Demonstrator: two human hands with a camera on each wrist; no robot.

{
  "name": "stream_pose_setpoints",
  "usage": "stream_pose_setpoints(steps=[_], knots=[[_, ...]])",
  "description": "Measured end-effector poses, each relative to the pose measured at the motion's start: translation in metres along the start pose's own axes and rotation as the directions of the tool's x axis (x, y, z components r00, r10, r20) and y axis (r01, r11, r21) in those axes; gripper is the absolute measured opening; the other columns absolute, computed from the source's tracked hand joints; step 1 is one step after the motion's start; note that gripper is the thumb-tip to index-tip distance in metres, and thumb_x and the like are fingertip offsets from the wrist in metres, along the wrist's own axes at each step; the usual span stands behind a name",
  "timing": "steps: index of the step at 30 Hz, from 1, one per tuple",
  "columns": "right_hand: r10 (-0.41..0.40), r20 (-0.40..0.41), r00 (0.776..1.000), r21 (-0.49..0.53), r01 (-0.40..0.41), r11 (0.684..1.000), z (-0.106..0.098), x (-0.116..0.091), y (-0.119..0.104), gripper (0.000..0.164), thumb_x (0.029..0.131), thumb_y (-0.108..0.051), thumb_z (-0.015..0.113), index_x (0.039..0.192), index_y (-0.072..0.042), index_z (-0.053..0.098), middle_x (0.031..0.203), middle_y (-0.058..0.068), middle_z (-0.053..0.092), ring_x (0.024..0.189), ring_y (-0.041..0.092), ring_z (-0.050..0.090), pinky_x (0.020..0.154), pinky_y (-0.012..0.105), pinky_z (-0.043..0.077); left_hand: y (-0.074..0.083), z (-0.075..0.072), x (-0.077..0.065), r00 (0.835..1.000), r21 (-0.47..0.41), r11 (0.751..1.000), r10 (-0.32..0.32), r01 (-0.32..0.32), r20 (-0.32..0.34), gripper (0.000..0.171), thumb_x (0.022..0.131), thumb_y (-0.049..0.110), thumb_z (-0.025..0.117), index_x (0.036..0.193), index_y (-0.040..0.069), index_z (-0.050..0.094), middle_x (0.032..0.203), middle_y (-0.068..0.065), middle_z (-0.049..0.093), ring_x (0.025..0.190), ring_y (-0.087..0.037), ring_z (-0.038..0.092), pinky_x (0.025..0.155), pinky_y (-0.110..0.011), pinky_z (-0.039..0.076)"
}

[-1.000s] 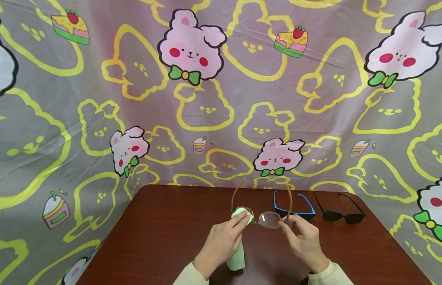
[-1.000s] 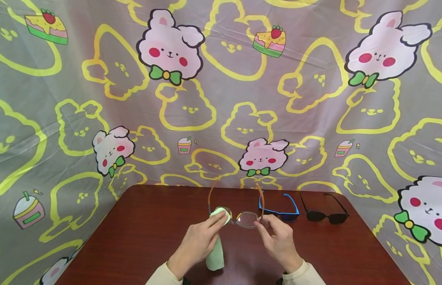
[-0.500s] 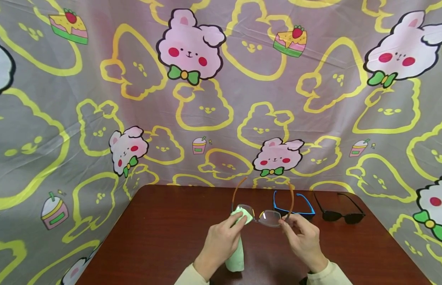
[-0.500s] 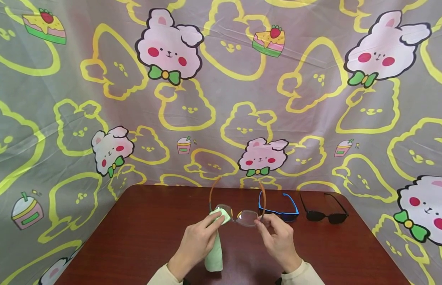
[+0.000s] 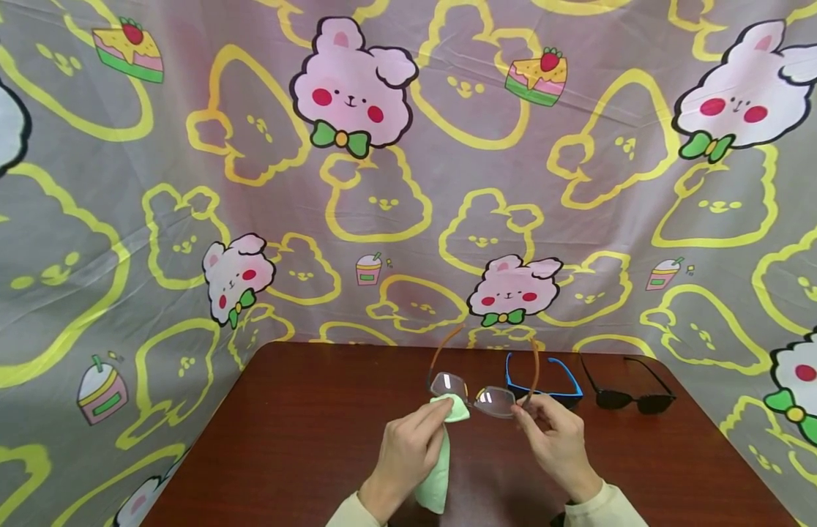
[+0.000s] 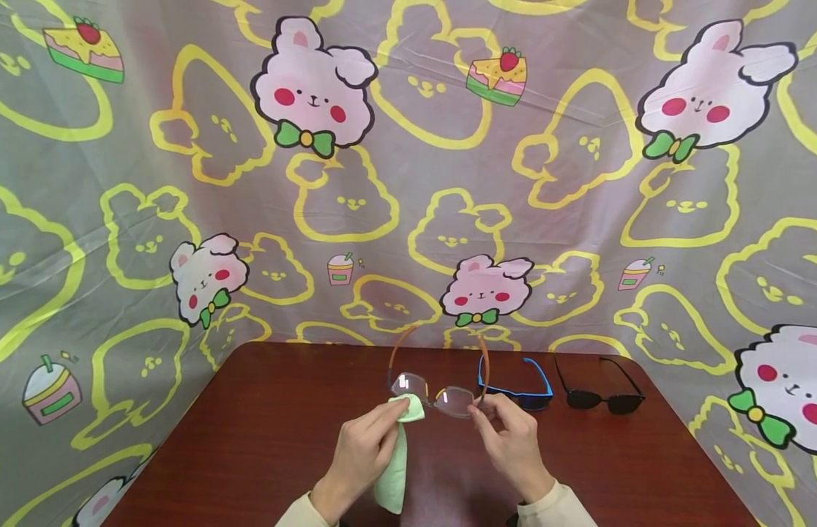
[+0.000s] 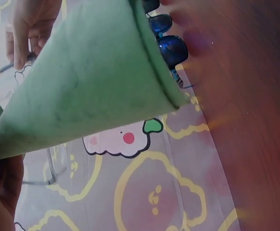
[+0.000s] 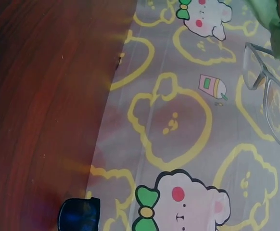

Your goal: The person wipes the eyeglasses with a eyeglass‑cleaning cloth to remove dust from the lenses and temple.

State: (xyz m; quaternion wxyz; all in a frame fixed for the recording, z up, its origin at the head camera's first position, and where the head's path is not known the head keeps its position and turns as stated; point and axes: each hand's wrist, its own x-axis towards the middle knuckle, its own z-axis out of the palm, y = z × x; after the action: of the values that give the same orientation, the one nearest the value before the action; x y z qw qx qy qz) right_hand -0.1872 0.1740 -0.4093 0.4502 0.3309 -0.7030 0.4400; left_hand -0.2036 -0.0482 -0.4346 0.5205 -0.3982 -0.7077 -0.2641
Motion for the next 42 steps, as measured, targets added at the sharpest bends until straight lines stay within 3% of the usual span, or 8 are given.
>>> stream_pose_setpoints(steps=[5,16,22,26,32,37,42], knots=[[0.014,0.004,1.0,0.041,-0.014,0.999,0.005,-0.002,0.0,0.028,0.062,0.026,0.069,0.079,0.005,0.061,0.066,0.008,0.06,0.052,0.011,0.056,0.048,0.015,0.045,0.005,0.004,0.001,0.997,0.011,0.998,0.067,-0.067,-0.022,0.032,0.093,0.006,0.041,0.107,0.002,0.069,0.098,-0.005,0.07,0.084,-0.013,0.068,0.066,-0.02,0.052],[0.022,0.03,0.999,0.042,-0.023,0.999,0.009,-0.002,-0.005,0.032,0.06,0.027,0.069,0.08,0.004,0.062,0.067,0.007,0.06,0.052,0.011,0.056,0.048,0.016,0.045,0.013,0.012,0.004,0.99,0.069,0.988,0.138,-0.138,0.002,0.031,0.094,0.007,0.042,0.107,0.004,0.07,0.1,-0.003,0.069,0.084,-0.011,0.068,0.066,-0.017,0.051],[0.025,0.03,0.999,0.062,-0.027,0.998,0.01,-0.002,-0.008,0.031,0.061,0.027,0.068,0.081,0.004,0.062,0.065,0.008,0.059,0.055,0.005,0.057,0.046,0.015,0.045,0.013,0.013,0.002,0.991,0.114,0.986,0.113,-0.121,0.076,0.033,0.095,0.01,0.039,0.106,0.01,0.071,0.104,0.001,0.069,0.079,-0.008,0.067,0.059,-0.014,0.049],[0.012,0.028,1.0,0.082,-0.014,0.997,0.01,0.0,-0.008,0.026,0.065,0.025,0.068,0.081,0.004,0.062,0.065,0.008,0.059,0.053,0.008,0.057,0.046,0.016,0.045,0.013,0.013,0.0,0.989,0.117,0.988,0.087,-0.102,0.121,0.033,0.094,0.012,0.04,0.107,0.013,0.071,0.108,0.003,0.068,0.078,-0.007,0.067,0.056,-0.014,0.048],[-0.016,0.022,1.0,0.098,0.013,0.995,0.01,0.0,-0.007,0.018,0.072,0.018,0.069,0.08,0.005,0.061,0.066,0.008,0.06,0.052,0.011,0.057,0.046,0.016,0.044,0.013,0.012,0.001,0.987,0.106,0.991,0.069,-0.085,0.147,0.031,0.088,0.012,0.046,0.108,0.014,0.07,0.109,0.004,0.067,0.078,-0.006,0.067,0.056,-0.015,0.049],[-0.018,0.025,1.0,0.115,0.015,0.993,0.01,-0.001,-0.007,0.018,0.071,0.019,0.069,0.081,0.006,0.061,0.066,0.009,0.06,0.056,0.006,0.059,0.047,0.016,0.046,0.015,0.012,0.002,0.982,0.096,0.992,0.062,-0.079,0.176,0.028,0.088,0.012,0.049,0.107,0.014,0.07,0.11,0.004,0.067,0.078,-0.005,0.067,0.054,-0.014,0.048],[-0.008,0.039,0.999,0.126,0.003,0.992,0.01,-0.002,-0.006,0.02,0.07,0.021,0.068,0.082,0.006,0.062,0.067,0.009,0.06,0.052,0.014,0.059,0.047,0.017,0.046,0.016,0.01,0.004,0.975,0.117,0.988,0.071,-0.097,0.211,0.031,0.079,0.011,0.055,0.106,0.015,0.071,0.111,0.005,0.067,0.069,-0.004,0.066,0.049,-0.013,0.045]])
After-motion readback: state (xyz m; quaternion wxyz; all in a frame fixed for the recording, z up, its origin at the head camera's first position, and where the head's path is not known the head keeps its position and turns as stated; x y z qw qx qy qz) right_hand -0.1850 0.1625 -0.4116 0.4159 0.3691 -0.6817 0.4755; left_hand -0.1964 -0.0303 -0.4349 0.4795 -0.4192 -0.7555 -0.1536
